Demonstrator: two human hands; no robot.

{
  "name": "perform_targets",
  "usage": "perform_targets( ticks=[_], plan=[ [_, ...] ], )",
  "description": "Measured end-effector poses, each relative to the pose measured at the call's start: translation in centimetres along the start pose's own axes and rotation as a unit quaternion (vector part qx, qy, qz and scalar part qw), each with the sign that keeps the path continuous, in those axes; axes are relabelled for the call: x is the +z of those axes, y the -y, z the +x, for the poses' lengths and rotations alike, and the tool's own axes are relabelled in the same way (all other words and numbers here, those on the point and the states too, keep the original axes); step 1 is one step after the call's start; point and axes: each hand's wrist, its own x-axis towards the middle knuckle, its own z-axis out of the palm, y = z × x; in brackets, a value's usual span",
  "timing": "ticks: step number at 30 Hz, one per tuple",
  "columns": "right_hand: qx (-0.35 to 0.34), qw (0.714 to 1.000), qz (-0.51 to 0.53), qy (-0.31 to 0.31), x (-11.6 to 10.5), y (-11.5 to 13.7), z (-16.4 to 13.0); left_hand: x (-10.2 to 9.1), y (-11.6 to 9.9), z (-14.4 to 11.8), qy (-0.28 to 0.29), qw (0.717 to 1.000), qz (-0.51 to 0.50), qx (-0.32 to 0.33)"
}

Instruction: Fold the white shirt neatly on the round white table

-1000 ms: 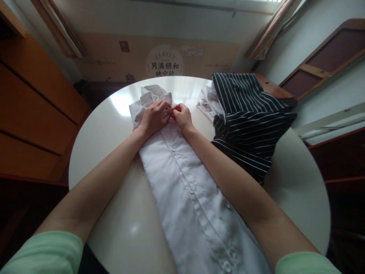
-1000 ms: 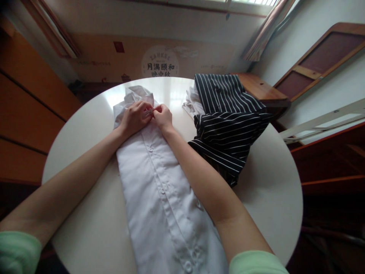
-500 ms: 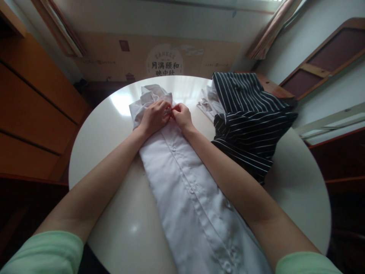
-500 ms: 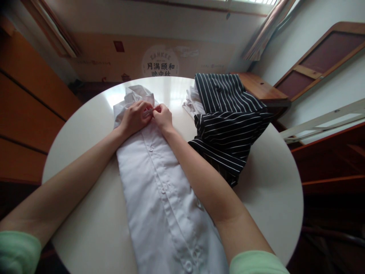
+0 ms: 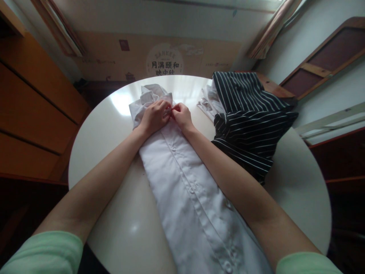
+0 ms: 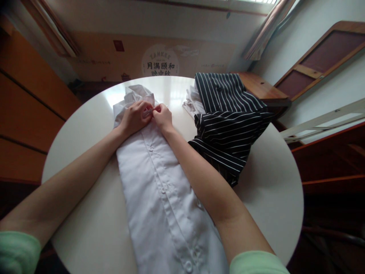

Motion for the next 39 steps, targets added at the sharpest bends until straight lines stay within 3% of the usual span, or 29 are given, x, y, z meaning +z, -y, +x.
perform_targets(
  ticks=[39],
  plan=[
    [-0.004,1.000,-0.006,0.002,-0.02,-0.02,-0.03,-0.18,-0.27,0.05,0.011,1.000,0.002,-0.011]
  ],
)
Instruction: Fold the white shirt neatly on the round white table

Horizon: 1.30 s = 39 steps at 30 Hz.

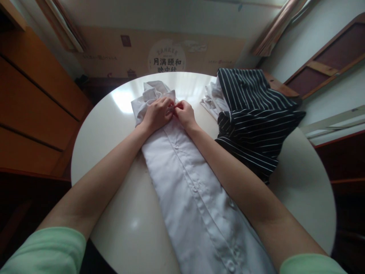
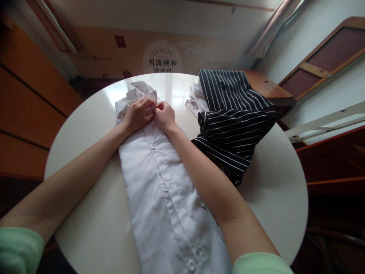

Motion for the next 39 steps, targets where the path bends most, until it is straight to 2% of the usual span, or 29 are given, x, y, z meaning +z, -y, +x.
perform_targets(
  ticks=[14,39],
  plan=[
    [-0.013,1.000,0.010,-0.005,0.14,-0.43,0.32,0.11,0.07,0.00,0.015,1.000,-0.023,-0.016],
    [-0.005,1.000,0.001,0.001,0.13,-0.41,0.33,0.01,0.01,-0.01,0.008,1.000,-0.015,-0.013]
  ],
)
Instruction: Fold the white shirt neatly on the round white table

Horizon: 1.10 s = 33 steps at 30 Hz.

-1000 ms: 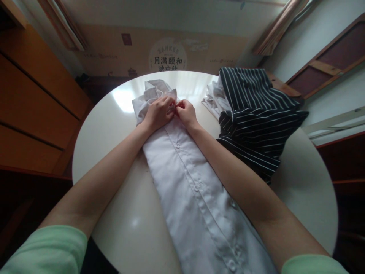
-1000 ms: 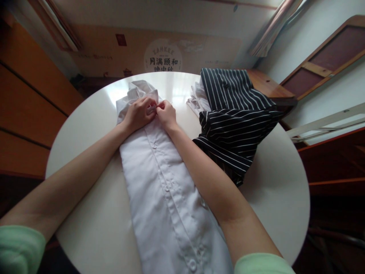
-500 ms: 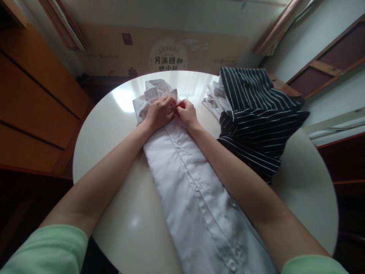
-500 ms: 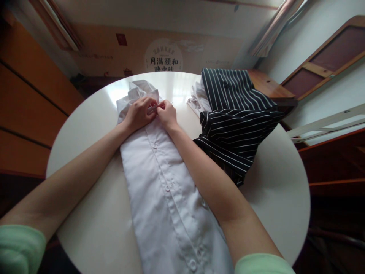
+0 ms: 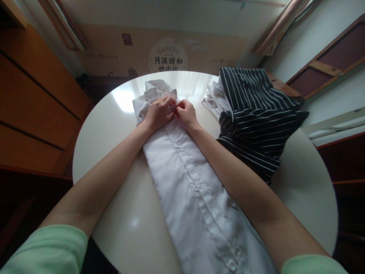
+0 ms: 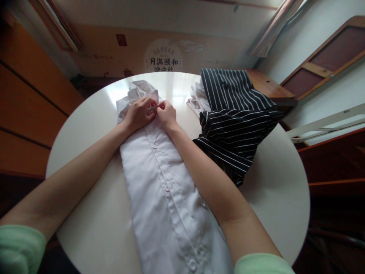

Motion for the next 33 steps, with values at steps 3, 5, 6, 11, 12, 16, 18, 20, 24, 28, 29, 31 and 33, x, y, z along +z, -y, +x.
perform_targets(
  ticks=[3,5,6,11,12,16,18,20,24,28,29,31,33],
  plan=[
    [-0.001,1.000,0.001,0.000,-0.01,0.05,-0.03,0.06,0.07,0.02,0.001,1.000,-0.004,0.001],
    [-0.004,1.000,0.002,-0.004,0.00,0.09,-0.04,0.11,0.12,0.04,0.002,1.000,-0.006,0.001],
    [-0.005,1.000,0.003,-0.006,0.01,0.10,-0.04,0.12,0.14,0.04,0.002,1.000,-0.007,0.001],
    [-0.002,1.000,0.001,-0.005,0.03,0.11,0.00,0.08,0.11,0.03,0.002,1.000,-0.003,0.005],
    [0.000,1.000,-0.001,-0.004,0.03,0.12,0.00,0.07,0.09,0.03,0.001,1.000,-0.002,0.005],
    [0.003,1.000,-0.008,-0.002,0.01,0.18,-0.04,0.03,0.04,0.00,-0.002,1.000,0.000,0.004],
    [0.003,1.000,-0.008,-0.002,0.01,0.18,-0.07,0.04,0.03,0.00,-0.003,1.000,-0.001,0.005],
    [0.003,1.000,-0.003,-0.002,0.03,0.13,-0.08,0.05,0.04,-0.01,-0.004,1.000,-0.001,0.006],
    [-0.001,1.000,0.008,-0.002,0.07,-0.01,-0.04,0.03,0.02,-0.02,-0.003,1.000,0.001,0.004],
    [0.000,1.000,0.000,0.000,0.02,0.07,-0.07,-0.02,-0.02,-0.02,0.004,1.000,-0.002,0.000],
    [0.001,1.000,-0.004,0.001,0.00,0.13,-0.09,-0.03,-0.02,-0.02,0.005,1.000,-0.002,0.000],
    [0.002,1.000,-0.011,0.000,-0.04,0.24,-0.12,-0.02,-0.03,-0.01,0.003,1.000,-0.001,0.001],
    [0.002,1.000,-0.014,-0.001,-0.04,0.30,-0.13,0.00,-0.02,0.00,0.001,1.000,0.001,0.002]
  ],
)
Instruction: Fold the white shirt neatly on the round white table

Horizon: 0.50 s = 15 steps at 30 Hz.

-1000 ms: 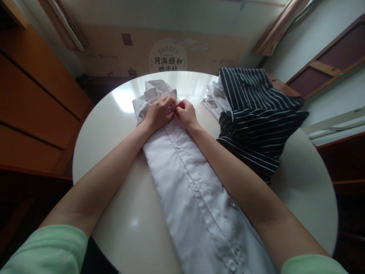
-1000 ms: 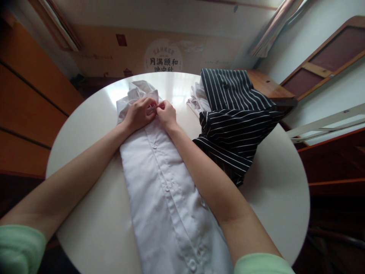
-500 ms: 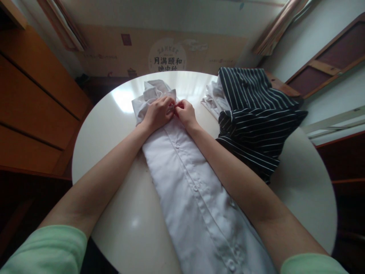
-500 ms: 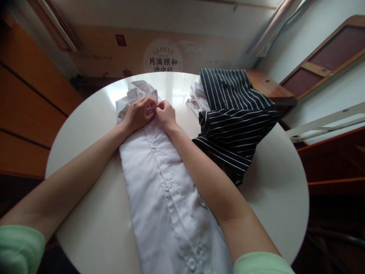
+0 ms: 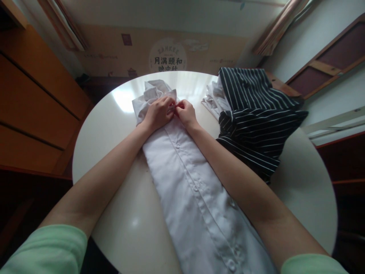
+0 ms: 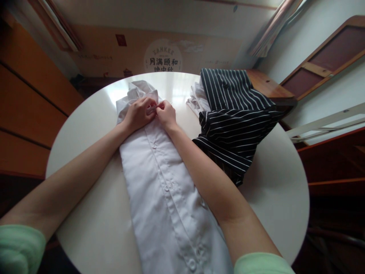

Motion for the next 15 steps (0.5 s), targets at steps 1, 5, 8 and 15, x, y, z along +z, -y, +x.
perform_targets(
  ticks=[1,5,8,15],
  plan=[
    [-0.001,1.000,0.001,-0.001,0.01,0.00,0.01,0.01,0.00,0.01,-0.001,1.000,0.001,0.000],
    [-0.004,1.000,0.007,-0.004,0.05,-0.11,0.07,0.01,-0.01,0.03,0.004,1.000,0.006,0.002],
    [-0.003,1.000,0.007,-0.004,0.05,-0.20,0.10,-0.02,-0.05,0.05,0.008,1.000,0.008,0.000],
    [-0.002,1.000,-0.004,-0.005,-0.03,-0.17,0.07,0.03,-0.05,0.11,0.018,1.000,0.007,-0.005]
  ],
)
